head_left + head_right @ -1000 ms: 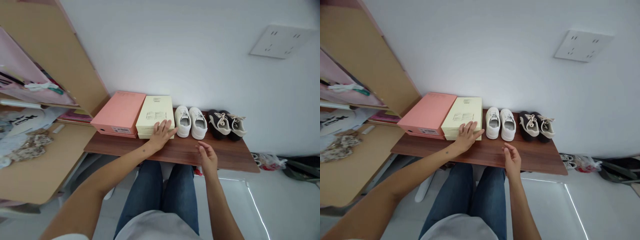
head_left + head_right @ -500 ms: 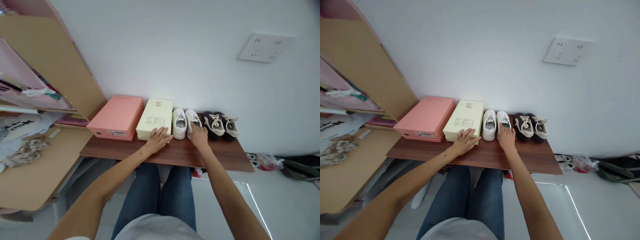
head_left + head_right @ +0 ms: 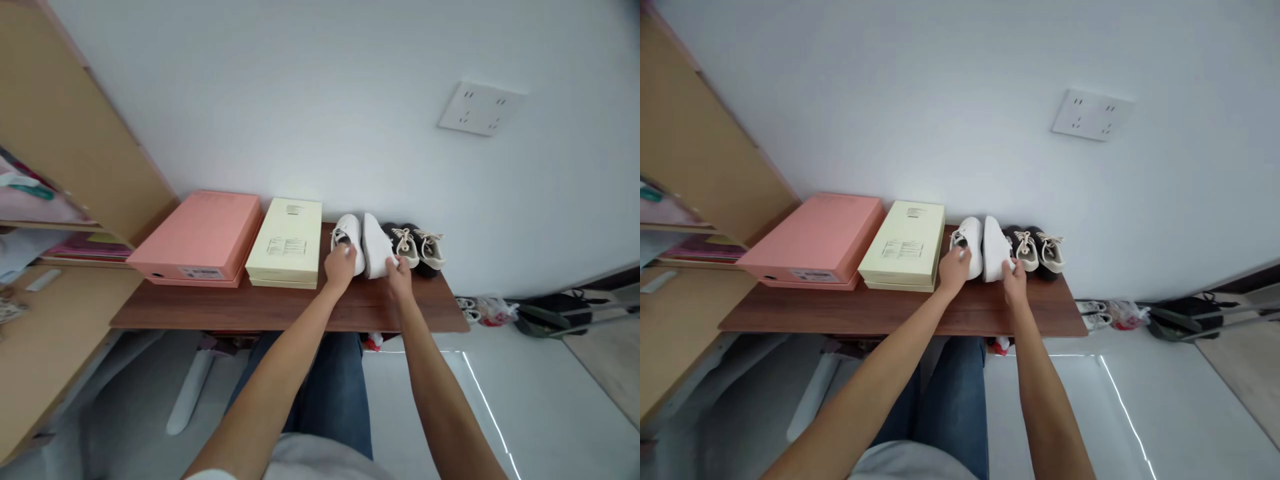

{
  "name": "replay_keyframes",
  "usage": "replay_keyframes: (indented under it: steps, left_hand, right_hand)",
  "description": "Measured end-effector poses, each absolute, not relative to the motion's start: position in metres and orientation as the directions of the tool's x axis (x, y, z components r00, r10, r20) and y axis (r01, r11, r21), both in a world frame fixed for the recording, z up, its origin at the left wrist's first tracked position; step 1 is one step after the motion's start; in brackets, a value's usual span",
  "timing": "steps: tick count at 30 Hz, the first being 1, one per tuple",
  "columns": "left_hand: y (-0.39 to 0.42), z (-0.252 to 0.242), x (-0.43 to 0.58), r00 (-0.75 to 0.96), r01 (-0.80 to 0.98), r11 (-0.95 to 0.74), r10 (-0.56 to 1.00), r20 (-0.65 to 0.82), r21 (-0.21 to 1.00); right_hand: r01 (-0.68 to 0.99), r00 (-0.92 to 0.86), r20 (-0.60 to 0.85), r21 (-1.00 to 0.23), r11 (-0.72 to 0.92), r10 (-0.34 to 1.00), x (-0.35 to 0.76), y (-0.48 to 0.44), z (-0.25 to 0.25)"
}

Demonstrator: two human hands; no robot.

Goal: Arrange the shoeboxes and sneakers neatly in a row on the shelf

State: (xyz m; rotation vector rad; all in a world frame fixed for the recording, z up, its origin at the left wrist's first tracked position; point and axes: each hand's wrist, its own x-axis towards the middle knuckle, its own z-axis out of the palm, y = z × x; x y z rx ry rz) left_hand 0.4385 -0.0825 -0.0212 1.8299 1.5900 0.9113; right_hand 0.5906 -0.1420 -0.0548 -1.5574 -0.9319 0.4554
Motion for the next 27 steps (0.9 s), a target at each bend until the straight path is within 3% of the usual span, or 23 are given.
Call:
replay_keyframes:
  steps: [2,5,12,15,17,19,22,24,27]
  left_hand:
    - [-0.091,-0.038,0.432,-0.064,0.469,-0.036,0.995,0.075,0.882]
    - [-0.104,-0.060,0.430,-0.122,0.352,0.062,0.992,-0.020,0.934]
    - [-0.082,-0.057,0.442,-0.186,0.344,0.153,0.978,-0.093,0.926]
    - [-0.083,-0.047,0.437,-0.184,0.350,0.149,0.979,-0.088,0.925]
    - [-0.098,-0.041,0.437,-0.188,0.380,0.062,0.982,0.011,0.923]
    - [-0.122,-0.037,0.450,-0.112,0.405,-0.130,0.975,0.191,0.905]
    - [-0.150,-0.025,0.502,0.290,0.294,-0.453,0.881,0.373,0.842]
    - [-0.154,-0.013,0.551,0.535,0.262,-0.471,0.798,0.279,0.842]
    - [-0.139,0.004,0.612,0.545,0.461,-0.244,0.836,-0.055,0.853]
  right_hand:
    - [0.034,0.613,0.090,-0.996,0.088,0.785,0.600,-0.153,-0.066]
    - [-0.077,0.589,0.021,-0.994,0.083,0.808,0.604,-0.162,-0.081]
    - [0.042,0.577,0.100,-0.995,0.093,0.810,0.595,-0.166,-0.086]
    - [0.289,0.526,0.183,-0.957,0.027,0.830,0.601,-0.177,-0.074]
    - [0.540,0.480,0.295,-0.841,-0.014,0.826,0.617,-0.186,-0.060]
    - [0.720,0.482,0.420,-0.690,-0.074,0.769,0.646,-0.191,-0.045]
    - [0.770,0.601,0.503,-0.572,-0.281,0.621,0.696,-0.183,-0.029]
    - [0.745,0.632,0.410,-0.556,-0.369,0.657,0.722,-0.171,-0.029]
    - [0.664,0.658,0.249,-0.636,-0.392,0.711,0.743,-0.157,-0.040]
